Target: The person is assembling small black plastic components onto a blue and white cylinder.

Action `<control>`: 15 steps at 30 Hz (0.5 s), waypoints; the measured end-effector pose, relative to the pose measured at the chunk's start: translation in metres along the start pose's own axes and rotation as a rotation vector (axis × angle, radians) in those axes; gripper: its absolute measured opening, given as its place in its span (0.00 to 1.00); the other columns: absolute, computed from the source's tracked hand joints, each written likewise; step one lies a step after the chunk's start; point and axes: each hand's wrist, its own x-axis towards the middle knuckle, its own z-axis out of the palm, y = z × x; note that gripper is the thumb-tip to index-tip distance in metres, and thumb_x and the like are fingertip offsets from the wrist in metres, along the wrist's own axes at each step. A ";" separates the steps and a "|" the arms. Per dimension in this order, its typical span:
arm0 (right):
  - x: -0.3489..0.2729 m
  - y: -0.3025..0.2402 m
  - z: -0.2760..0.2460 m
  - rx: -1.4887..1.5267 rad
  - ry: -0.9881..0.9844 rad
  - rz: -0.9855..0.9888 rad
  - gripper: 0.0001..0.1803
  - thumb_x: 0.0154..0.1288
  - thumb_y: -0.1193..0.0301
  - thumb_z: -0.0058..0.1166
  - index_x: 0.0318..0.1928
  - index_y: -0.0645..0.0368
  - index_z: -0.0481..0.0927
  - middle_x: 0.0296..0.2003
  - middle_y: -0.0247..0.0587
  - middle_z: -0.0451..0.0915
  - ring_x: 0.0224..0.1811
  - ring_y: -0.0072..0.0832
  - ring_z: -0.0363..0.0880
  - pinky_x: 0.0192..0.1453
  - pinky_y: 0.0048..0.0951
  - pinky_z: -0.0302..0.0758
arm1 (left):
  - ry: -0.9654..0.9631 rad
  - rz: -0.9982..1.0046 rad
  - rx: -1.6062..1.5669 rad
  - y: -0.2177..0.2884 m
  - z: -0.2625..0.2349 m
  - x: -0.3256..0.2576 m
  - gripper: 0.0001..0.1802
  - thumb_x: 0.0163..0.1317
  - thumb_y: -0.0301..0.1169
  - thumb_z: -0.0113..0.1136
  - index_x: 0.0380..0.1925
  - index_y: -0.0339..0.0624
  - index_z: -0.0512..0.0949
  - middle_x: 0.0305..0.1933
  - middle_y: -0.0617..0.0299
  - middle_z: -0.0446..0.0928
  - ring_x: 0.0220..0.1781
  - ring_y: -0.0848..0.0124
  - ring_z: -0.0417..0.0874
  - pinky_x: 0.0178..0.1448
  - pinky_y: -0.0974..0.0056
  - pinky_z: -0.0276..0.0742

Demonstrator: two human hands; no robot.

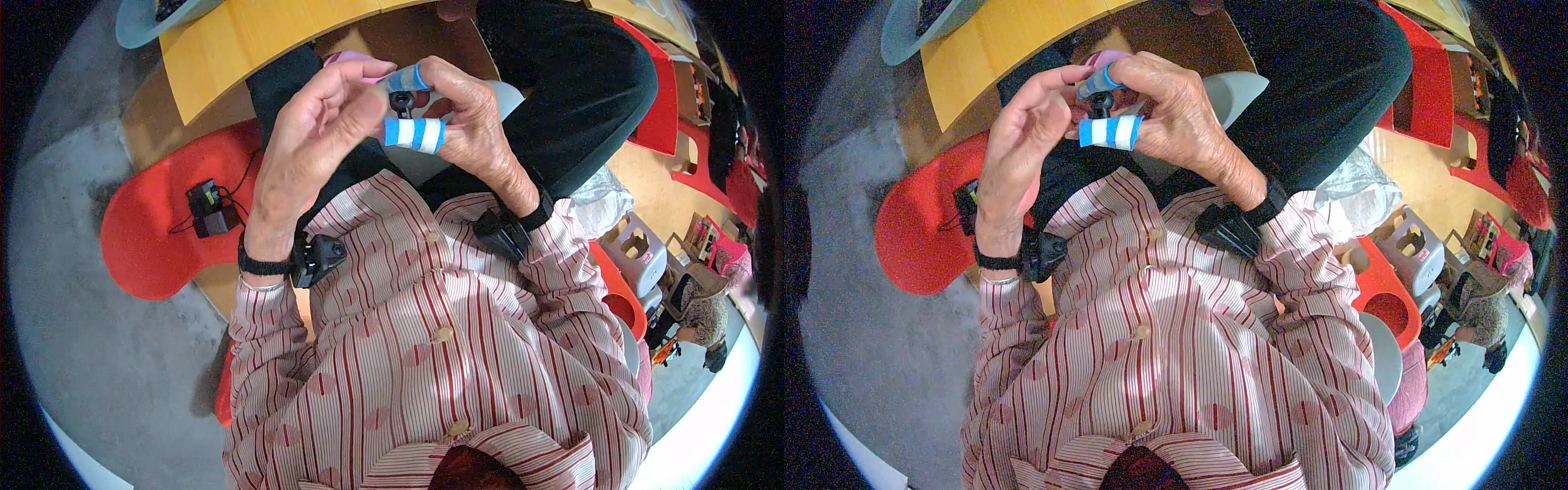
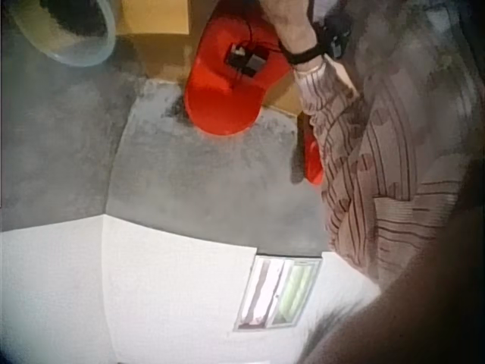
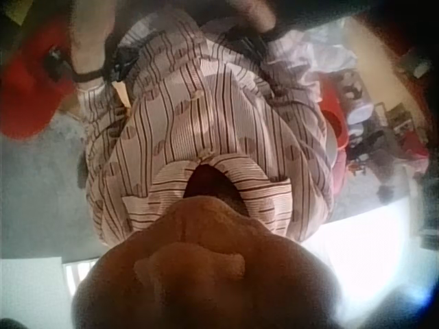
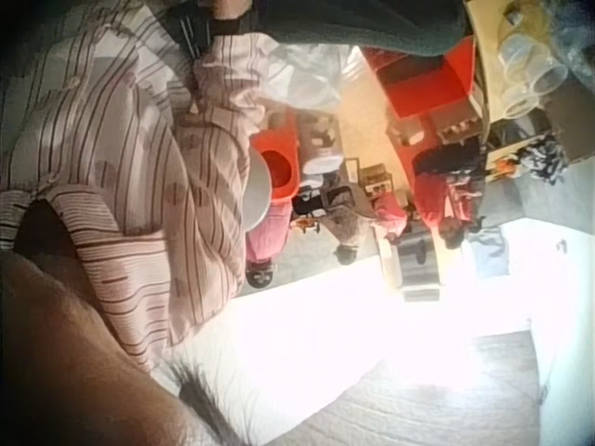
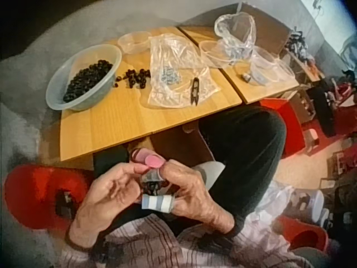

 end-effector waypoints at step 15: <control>-0.001 -0.007 0.001 0.180 -0.080 0.062 0.20 0.45 0.66 0.71 0.38 0.58 0.78 0.30 0.30 0.76 0.31 0.15 0.76 0.26 0.16 0.74 | -0.030 0.052 0.104 0.006 -0.006 -0.004 0.16 0.63 0.24 0.53 0.51 0.33 0.70 0.50 0.59 0.73 0.50 0.74 0.74 0.55 0.68 0.71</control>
